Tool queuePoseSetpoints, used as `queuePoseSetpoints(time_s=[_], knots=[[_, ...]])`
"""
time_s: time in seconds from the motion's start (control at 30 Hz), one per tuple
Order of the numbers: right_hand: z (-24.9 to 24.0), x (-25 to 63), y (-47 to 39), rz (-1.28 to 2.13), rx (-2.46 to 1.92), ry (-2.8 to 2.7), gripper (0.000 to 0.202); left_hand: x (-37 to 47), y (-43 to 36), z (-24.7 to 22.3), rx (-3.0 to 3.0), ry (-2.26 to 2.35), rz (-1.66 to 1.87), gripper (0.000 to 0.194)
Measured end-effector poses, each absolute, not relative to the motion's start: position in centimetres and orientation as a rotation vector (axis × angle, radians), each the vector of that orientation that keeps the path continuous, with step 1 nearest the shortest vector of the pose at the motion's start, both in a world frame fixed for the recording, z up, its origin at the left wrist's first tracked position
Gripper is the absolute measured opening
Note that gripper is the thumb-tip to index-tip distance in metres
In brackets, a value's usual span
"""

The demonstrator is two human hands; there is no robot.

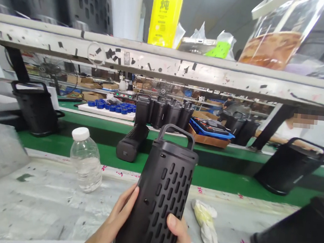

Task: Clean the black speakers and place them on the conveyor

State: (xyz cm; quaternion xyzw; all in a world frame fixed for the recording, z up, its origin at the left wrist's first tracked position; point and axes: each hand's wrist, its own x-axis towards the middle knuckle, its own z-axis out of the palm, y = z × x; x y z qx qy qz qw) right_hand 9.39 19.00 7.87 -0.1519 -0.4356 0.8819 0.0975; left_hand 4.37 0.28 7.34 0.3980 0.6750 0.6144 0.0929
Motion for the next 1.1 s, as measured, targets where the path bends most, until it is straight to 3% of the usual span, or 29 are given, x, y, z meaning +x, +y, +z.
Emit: queuePoseSetpoints(time_s=[0.1,0.33,0.7,0.87,0.93,1.03,1.1], knots=[[7.4,9.0,19.2,2.617,-0.498,-1.250,0.037,4.7,-0.3,8.2,1.172,1.959,1.775,0.117],[6.3,7.5,21.5,2.581,-0.409,-1.317,0.043,5.5,-1.0,10.7,1.047,1.972,1.700,0.103],[6.6,7.5,21.0,2.635,-0.280,-1.478,0.057,5.2,-0.4,8.1,1.302,2.033,1.758,0.095],[7.0,8.2,20.7,2.521,-0.358,-1.442,0.049,5.8,-0.2,6.6,1.396,2.242,1.748,0.053],[7.3,8.4,20.7,2.464,-0.395,-1.420,0.046,5.9,-0.1,6.7,1.082,2.208,1.711,0.060],[7.7,8.7,20.7,2.366,-0.430,-1.393,0.045,6.0,0.2,7.3,0.706,2.142,1.676,0.101],[7.9,8.8,20.7,2.310,-0.455,-1.385,0.046,6.3,0.3,7.5,0.644,2.198,1.684,0.109]])
